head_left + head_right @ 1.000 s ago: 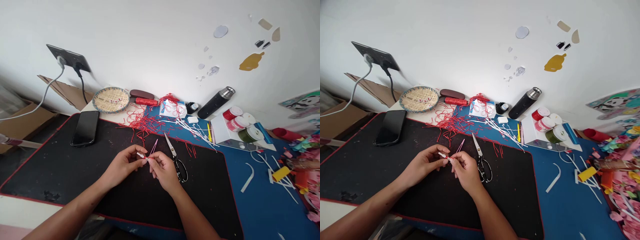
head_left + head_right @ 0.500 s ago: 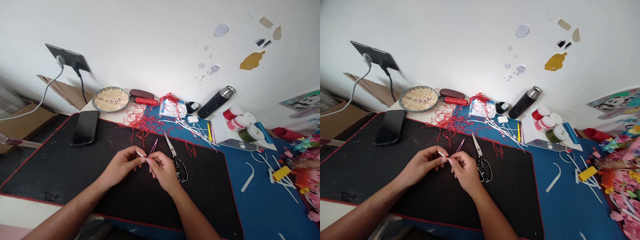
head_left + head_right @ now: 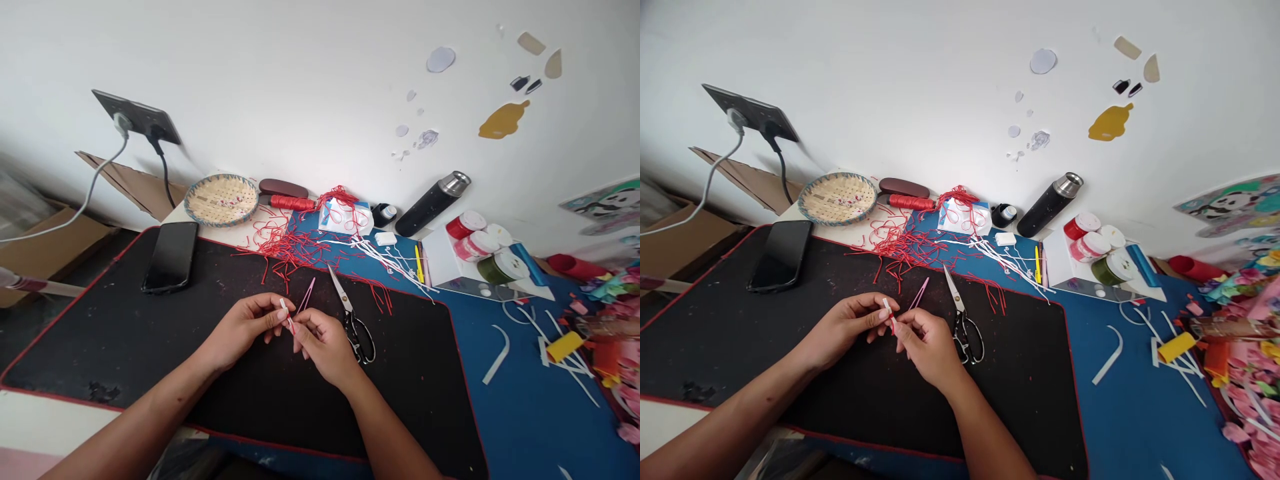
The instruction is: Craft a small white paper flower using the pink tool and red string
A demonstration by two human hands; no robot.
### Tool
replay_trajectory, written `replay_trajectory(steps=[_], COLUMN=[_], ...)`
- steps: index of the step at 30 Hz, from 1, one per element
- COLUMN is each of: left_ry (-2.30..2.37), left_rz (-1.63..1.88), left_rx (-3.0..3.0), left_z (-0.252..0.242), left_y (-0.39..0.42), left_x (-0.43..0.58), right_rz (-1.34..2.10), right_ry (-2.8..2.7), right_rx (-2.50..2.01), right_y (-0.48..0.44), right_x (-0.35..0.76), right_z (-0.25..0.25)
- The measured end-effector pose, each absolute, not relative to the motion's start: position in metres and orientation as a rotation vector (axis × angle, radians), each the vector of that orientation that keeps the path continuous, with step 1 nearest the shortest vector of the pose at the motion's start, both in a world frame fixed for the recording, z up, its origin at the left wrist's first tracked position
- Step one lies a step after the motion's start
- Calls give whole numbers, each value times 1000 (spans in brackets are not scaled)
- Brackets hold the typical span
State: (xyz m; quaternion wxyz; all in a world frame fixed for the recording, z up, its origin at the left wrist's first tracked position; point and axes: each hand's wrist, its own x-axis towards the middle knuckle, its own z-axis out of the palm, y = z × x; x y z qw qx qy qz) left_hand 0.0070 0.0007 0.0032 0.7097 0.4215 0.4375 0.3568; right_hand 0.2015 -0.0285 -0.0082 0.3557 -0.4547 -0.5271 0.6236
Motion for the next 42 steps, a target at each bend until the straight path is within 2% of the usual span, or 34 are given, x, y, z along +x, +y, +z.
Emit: replay_trajectory(steps=[13, 21, 24, 33, 38, 42], left_ry=[971, 870, 814, 742, 737, 729], left_rz=[796, 917, 915, 918, 920, 922], left_rx=[911, 535, 475, 404, 395, 392], left_z=[6, 6, 7, 6, 6, 5], left_y=[1, 6, 7, 8, 8, 8], left_x=[10, 4, 2, -2, -2, -1], right_rz=[1577, 1504, 1344, 536, 258, 164], right_ry=[-1408, -1407, -1618, -2625, -2878, -2941], right_rx=[-1188, -1278, -1334, -1339, -1352, -1345], right_y=[-29, -23, -14, 19, 26, 29], right_x=[200, 204, 210, 218, 214, 211], right_z=[-8, 0, 9, 37, 40, 38])
